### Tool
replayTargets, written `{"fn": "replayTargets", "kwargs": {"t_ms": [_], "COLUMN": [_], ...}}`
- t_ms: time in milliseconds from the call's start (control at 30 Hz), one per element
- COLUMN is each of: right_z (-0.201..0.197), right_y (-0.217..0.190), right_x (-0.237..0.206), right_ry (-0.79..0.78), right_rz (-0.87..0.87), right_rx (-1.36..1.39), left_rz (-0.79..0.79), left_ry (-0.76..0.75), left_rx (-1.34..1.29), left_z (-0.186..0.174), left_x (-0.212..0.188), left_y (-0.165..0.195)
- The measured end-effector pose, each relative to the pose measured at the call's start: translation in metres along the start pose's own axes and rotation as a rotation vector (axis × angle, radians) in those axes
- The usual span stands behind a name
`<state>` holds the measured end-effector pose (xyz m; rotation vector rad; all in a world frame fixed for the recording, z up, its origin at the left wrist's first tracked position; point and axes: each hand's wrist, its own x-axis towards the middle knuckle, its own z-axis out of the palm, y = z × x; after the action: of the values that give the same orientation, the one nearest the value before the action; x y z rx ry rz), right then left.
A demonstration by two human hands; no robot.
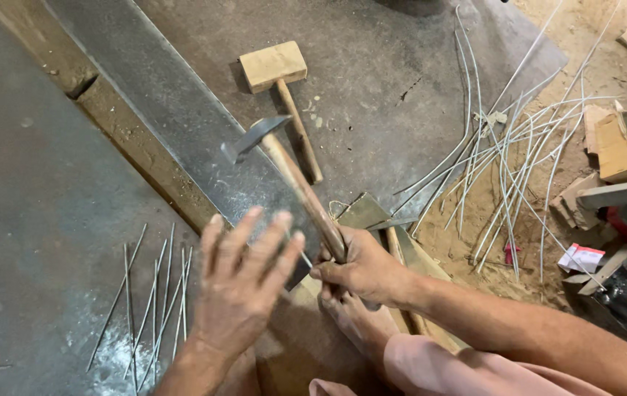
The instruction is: The person sits at a low metal work plate and straightens short pieces of wire, holding each wire against the plate with one hand and hammering it flat with a hammer in the other hand, then sets the straightened wire on a growing pile and picks up the next bent wire to repeat the process.
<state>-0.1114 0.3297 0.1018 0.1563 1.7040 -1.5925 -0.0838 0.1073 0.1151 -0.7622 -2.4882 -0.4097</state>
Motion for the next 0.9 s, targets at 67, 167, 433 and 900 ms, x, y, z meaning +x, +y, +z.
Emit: {"fn": "replayTargets", "kwargs": {"t_ms": [67, 167, 433, 900], "right_z": [0.001, 0.003, -0.005, -0.06], "right_y": [0.001, 0.003, 0.015, 0.04], "right_x": [0.003, 0.009, 0.021, -0.015], "right_ry": [0.031, 0.104, 0.259, 0.403], "right_rz": [-0.038, -0.094, -0.08, -0.376], "right_rx": [0.118, 0.228, 0.104, -0.976], "left_rz": [-0.504, -0.964, -1.179, -1.075], "left_ry": [0.022, -0.337, -0.437, -0.468], "left_rx": [-0.467, -0.956, -1.076, -0.717], "left_z": [0.007, 0.023, 0.061, 0.08], "left_x": [-0.008, -0.031, -0.083, -0.14], "left_y": [0.012, 0.031, 0.036, -0.014]}}
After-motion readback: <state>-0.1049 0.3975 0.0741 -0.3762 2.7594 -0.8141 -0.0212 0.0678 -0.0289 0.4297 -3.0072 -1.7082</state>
